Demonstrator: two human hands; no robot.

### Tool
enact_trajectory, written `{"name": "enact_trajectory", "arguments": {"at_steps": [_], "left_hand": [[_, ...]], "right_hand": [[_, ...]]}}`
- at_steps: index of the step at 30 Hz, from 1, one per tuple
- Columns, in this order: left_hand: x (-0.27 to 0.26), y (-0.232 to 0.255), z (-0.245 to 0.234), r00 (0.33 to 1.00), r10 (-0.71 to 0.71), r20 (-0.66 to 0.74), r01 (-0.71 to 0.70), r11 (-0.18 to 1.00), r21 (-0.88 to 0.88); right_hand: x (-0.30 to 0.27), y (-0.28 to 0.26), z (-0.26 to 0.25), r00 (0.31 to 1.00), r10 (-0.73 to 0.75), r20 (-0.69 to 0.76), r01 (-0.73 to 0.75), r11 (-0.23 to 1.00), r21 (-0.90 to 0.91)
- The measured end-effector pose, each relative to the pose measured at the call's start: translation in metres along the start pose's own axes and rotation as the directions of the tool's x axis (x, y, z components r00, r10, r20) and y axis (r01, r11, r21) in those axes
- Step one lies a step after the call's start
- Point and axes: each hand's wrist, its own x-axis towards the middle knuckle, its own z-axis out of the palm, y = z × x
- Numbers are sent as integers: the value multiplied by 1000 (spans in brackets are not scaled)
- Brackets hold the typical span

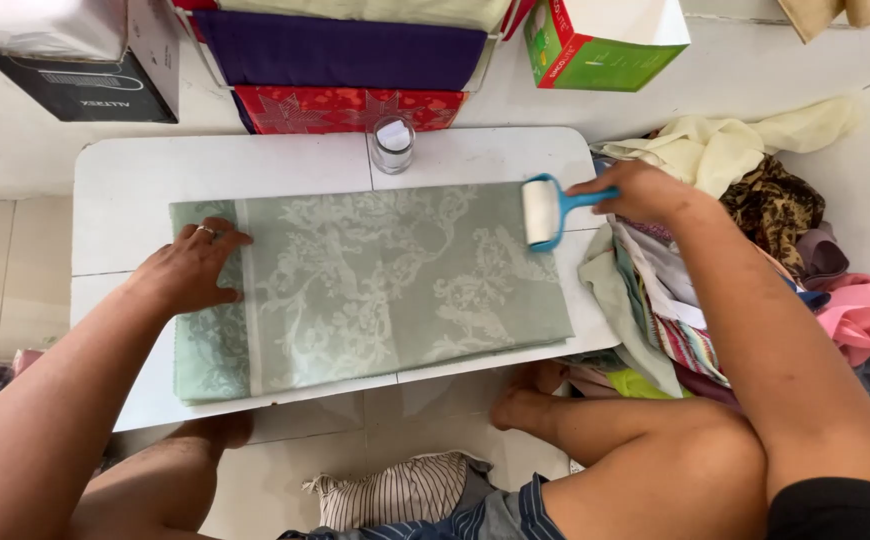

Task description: Cleaning fabric with a lint roller and folding it neatly on a table.

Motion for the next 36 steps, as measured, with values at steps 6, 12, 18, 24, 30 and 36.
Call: {"name": "enact_trajectory", "arguments": {"at_steps": [6,12,18,24,30,36], "left_hand": [[0,-2,-3,1000,29,-10,-30,998,-47],[3,-4,3,999,45,-29,-46,998,-44],[-4,-1,-3,999,40,-26,-41,997,-63],[-7,-2,0,999,30,-37,-33,996,-82],[3,-4,12,996,23,-80,-28,998,-63],[2,-6,6,999,27,-23,-29,995,-93]], "right_hand": [[-6,-35,-3,984,-154,-86,145,984,-98],[2,-155,35,875,-454,-166,465,885,31],[9,-189,80,883,-448,-139,453,891,8],[-3,-122,19,920,-384,76,376,921,98],[-45,-61,-24,919,297,259,-269,953,-140],[-35,-103,10,981,-179,73,165,972,166]]}}
